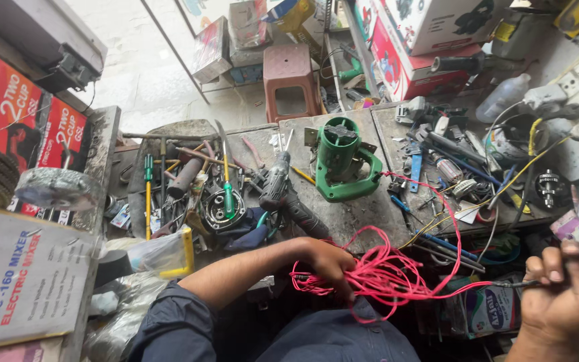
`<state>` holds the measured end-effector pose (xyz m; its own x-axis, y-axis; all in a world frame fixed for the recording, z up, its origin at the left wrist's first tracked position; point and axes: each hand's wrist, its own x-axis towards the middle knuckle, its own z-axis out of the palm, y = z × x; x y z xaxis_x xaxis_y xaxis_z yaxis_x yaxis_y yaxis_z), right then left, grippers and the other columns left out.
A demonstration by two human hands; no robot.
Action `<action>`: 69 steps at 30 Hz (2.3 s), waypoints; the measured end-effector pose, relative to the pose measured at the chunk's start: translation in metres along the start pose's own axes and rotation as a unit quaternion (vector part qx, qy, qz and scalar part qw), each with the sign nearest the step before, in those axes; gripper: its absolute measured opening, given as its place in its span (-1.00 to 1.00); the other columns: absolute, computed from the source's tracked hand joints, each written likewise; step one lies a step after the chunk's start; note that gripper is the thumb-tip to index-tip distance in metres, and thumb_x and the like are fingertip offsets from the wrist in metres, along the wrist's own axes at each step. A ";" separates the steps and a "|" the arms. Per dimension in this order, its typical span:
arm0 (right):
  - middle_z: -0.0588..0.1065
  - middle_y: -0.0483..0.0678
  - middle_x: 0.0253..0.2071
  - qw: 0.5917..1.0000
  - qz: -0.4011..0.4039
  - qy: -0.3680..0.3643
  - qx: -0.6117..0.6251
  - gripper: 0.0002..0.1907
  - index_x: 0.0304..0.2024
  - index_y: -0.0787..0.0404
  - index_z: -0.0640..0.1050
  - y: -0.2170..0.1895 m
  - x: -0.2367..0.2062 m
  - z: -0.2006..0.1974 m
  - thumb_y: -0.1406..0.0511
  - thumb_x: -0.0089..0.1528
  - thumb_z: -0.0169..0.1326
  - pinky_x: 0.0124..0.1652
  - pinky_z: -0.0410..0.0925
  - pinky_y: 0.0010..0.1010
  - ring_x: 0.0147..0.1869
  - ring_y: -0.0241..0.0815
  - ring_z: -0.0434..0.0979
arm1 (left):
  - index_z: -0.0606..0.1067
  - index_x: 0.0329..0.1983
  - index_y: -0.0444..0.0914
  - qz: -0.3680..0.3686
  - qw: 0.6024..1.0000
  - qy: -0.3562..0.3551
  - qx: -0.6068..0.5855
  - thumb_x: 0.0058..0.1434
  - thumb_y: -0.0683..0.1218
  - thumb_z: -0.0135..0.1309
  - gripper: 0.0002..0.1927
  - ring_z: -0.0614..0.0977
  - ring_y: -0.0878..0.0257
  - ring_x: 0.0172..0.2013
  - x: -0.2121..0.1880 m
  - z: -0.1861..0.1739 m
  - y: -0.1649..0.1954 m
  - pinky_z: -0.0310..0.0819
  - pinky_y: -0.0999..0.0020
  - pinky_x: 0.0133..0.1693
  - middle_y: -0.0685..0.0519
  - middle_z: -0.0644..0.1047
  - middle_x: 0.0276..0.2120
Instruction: The person works at a cluttered repair-workshop bench with a green electric mixer body, turning it over and handling its red power cord, coiling and untangling the cord. They then pick up a red angle grinder, fit a cutting disc to it, and handle a cordless drill while arranging tools on the bench.
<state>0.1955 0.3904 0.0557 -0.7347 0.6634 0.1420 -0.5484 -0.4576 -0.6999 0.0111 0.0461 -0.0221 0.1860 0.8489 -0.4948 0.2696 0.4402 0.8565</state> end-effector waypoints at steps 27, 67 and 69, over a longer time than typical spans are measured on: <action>0.15 -0.26 -0.43 0.984 -0.033 -0.171 -0.037 -0.64 -0.20 0.07 0.34 0.036 0.147 0.095 0.06 0.61 0.04 -0.37 0.03 -0.59 -0.44 -0.43 0.05 | 0.25 0.20 -0.42 -0.083 0.602 0.782 -0.140 -0.04 0.10 0.43 -0.10 0.47 -0.06 0.14 0.011 -0.099 -0.051 0.39 0.10 0.12 -0.28 0.43 0.10; 0.66 0.05 -0.01 0.887 -0.126 0.382 -0.225 -0.57 -0.05 0.36 0.60 0.157 0.409 0.027 0.12 0.25 0.24 -0.05 0.53 -0.32 -0.01 -0.09 0.71 | 0.53 -0.11 -0.40 -0.043 0.463 0.831 -0.306 0.02 -0.23 0.09 -0.67 0.64 0.23 -0.34 0.075 -0.110 -0.064 0.48 0.32 -0.20 -0.07 0.63 -0.36; 0.66 0.02 -0.08 0.859 -0.081 0.438 -0.252 -0.62 -0.12 0.30 0.60 0.160 0.412 0.026 0.11 0.23 0.20 -0.09 0.54 -0.35 -0.07 -0.11 0.71 | 0.51 -0.10 -0.39 -0.025 0.456 0.823 -0.337 0.04 -0.23 0.07 -0.68 0.62 0.23 -0.36 0.074 -0.111 -0.063 0.48 0.31 -0.23 -0.06 0.63 -0.37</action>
<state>-0.2058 0.5753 0.0200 0.0392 0.9862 -0.1606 -0.2097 -0.1490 -0.9664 -0.0971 0.1140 -0.0968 -0.9157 -0.3419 -0.2113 -0.2212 -0.0105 0.9752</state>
